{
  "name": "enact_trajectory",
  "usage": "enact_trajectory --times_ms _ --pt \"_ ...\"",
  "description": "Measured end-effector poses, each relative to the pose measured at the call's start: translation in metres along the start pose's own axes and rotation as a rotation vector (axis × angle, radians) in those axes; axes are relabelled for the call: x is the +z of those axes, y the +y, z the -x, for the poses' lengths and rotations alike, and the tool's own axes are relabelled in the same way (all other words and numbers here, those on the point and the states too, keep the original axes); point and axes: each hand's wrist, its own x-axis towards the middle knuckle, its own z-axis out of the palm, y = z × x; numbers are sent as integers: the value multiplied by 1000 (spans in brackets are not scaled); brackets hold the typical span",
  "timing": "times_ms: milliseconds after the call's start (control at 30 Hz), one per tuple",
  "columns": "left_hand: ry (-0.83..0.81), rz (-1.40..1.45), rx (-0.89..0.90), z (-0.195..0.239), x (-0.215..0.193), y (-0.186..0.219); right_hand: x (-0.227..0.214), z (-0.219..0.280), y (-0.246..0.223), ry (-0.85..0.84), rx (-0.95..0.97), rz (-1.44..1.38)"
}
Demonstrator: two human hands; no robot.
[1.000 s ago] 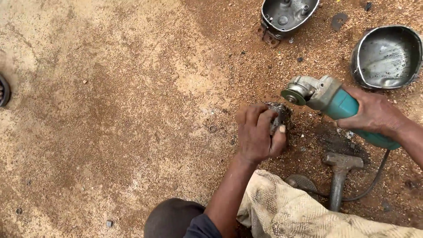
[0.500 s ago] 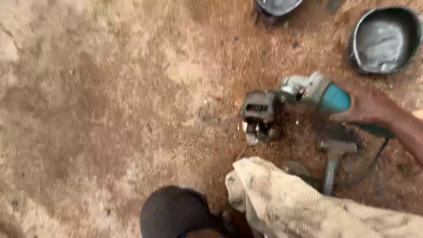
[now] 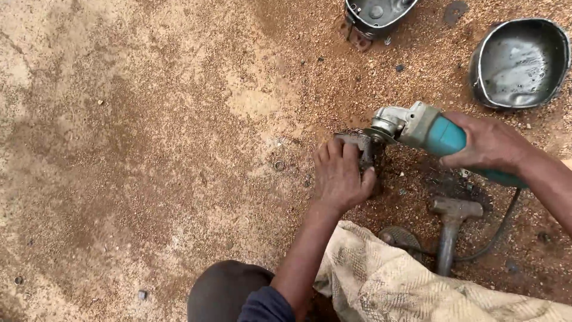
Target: The person cuts into a motor with an angle grinder, pulls out the internal components by hand, and strikes the motor with a hammer. They then disassemble the angle grinder to remove the grinding disc and replace it with a new one.
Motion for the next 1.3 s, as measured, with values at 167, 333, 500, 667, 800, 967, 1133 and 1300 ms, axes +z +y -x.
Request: enact_trajectory --times_ms 167,333,500,667,800,967,1133,1300 --pt "-179 -128 -85 16 52 -24 0 -2 -3 -25 66 73" --pt "-98 -113 -15 21 62 -32 -1 -8 -1 15 24 217" --pt "-68 -115 13 22 70 -35 -9 1 -13 19 53 193" --pt "-3 -134 36 22 76 -36 -15 0 -22 -48 118 220" --pt "-95 -97 -24 21 72 -34 -16 1 -29 -74 129 149" --pt "-157 -36 -79 18 71 -36 -14 -15 -17 -81 94 117" --pt "-136 -64 -52 22 79 -39 -12 -9 -23 -132 138 113" --pt "-126 -46 -43 18 78 -41 -17 -10 -22 -88 101 197"
